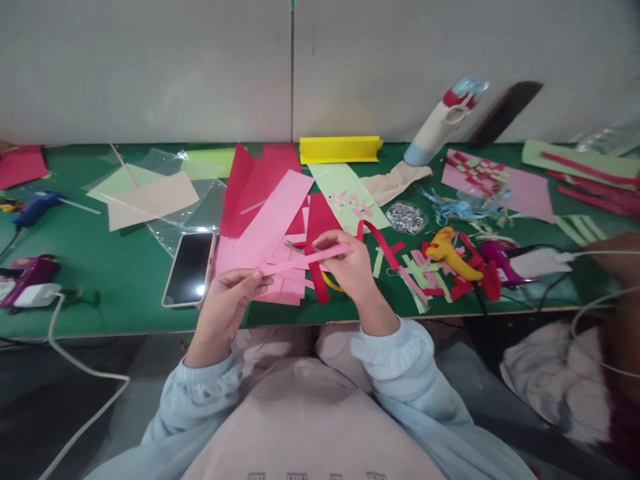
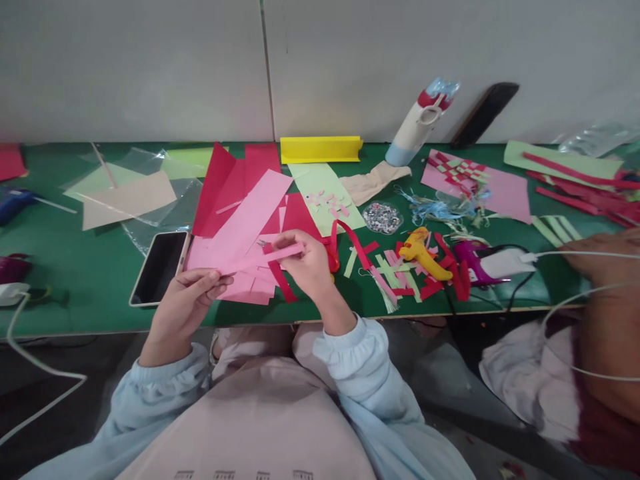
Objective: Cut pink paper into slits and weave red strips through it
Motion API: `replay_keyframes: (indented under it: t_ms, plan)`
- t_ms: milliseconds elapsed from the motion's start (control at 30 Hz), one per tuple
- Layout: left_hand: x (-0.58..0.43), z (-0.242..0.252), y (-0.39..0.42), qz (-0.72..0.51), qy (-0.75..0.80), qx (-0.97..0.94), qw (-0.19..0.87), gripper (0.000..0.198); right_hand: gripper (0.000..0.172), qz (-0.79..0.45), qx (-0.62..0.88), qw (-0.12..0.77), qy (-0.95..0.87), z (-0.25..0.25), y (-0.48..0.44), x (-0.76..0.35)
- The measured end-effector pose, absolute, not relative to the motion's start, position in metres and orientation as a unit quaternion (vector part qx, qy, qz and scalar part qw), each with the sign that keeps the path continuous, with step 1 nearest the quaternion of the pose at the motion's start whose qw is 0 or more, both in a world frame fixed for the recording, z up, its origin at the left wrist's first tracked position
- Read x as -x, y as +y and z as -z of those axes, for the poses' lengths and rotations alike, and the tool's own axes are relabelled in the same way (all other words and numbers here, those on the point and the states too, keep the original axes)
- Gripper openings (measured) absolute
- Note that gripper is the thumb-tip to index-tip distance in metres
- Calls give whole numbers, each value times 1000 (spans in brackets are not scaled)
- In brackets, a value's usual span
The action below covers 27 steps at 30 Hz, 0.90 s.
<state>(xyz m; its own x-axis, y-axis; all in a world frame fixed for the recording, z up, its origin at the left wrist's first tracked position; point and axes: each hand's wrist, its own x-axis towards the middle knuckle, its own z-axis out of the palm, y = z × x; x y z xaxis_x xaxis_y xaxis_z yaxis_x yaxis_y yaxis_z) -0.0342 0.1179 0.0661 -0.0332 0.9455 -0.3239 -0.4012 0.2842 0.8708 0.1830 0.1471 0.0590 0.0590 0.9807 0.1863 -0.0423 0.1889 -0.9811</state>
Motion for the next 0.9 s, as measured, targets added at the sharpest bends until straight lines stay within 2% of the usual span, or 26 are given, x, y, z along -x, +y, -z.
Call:
replay_keyframes:
  t_ms: [300, 700, 900]
  plan:
    - [50, -55, 126, -540, 511, -256, 617, 33, 34, -468, 507, 601, -404, -46, 144, -208]
    - [60, -58, 123, -524, 521, -280, 613, 35, 25, -478, 519, 592, -389, -42, 143, -206]
    - [62, -61, 121, -523, 522, -296, 605, 32, 33, -500, 508, 592, -376, -42, 142, -206]
